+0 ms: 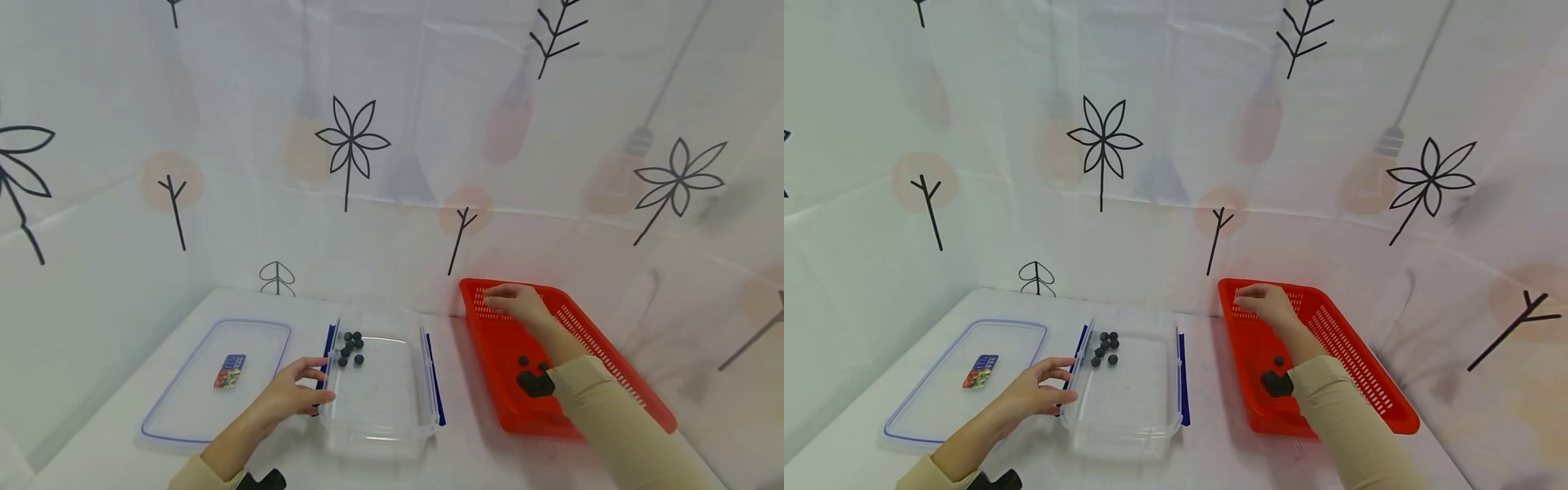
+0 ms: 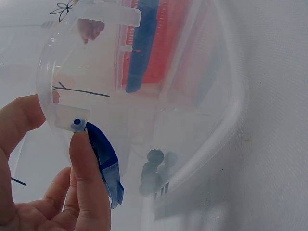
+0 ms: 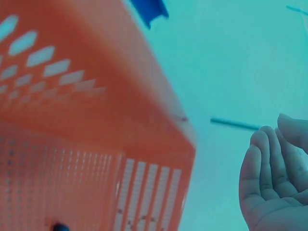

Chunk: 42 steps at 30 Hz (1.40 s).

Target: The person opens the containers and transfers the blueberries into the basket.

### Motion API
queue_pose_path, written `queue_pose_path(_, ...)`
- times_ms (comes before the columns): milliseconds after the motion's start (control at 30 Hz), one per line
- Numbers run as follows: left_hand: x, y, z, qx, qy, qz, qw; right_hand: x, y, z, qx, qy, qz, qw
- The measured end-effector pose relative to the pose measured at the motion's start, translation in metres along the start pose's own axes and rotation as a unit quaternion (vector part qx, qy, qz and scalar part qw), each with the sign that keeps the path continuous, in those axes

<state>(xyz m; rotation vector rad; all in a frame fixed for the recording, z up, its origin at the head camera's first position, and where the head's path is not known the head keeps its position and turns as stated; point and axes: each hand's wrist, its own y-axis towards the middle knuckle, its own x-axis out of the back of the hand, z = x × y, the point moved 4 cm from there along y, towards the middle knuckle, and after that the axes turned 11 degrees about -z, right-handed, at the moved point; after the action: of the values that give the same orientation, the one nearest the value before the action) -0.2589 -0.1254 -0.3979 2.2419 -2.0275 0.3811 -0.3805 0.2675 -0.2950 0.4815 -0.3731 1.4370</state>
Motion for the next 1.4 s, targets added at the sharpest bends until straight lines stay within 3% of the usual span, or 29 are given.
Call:
queue_pose_path(167, 0.001, -0.001, 0.000, 0.002, 0.000, -0.001, 1.0000, -0.019, -0.001, 0.012, 0.002, 0.015, 0.011, 0.9998)
queue_pose_path(567, 0.003, 0.000, 0.004, 0.009, 0.012, -0.006, 0.9999, -0.068, -0.010, 0.044, 0.058, 0.064, 0.053, 0.9949)
queue_pose_path(800, 0.002, 0.000, 0.001, 0.005, 0.011, -0.011, 0.9999, -0.093, -0.014, 0.061, 0.070, 0.061, 0.072, 0.9931)
queue_pose_path(1400, 0.000, 0.000, -0.001, 0.007, 0.008, -0.010, 0.9999, -0.158, -0.021, 0.083, 0.046, 0.086, 0.125, 0.9874)
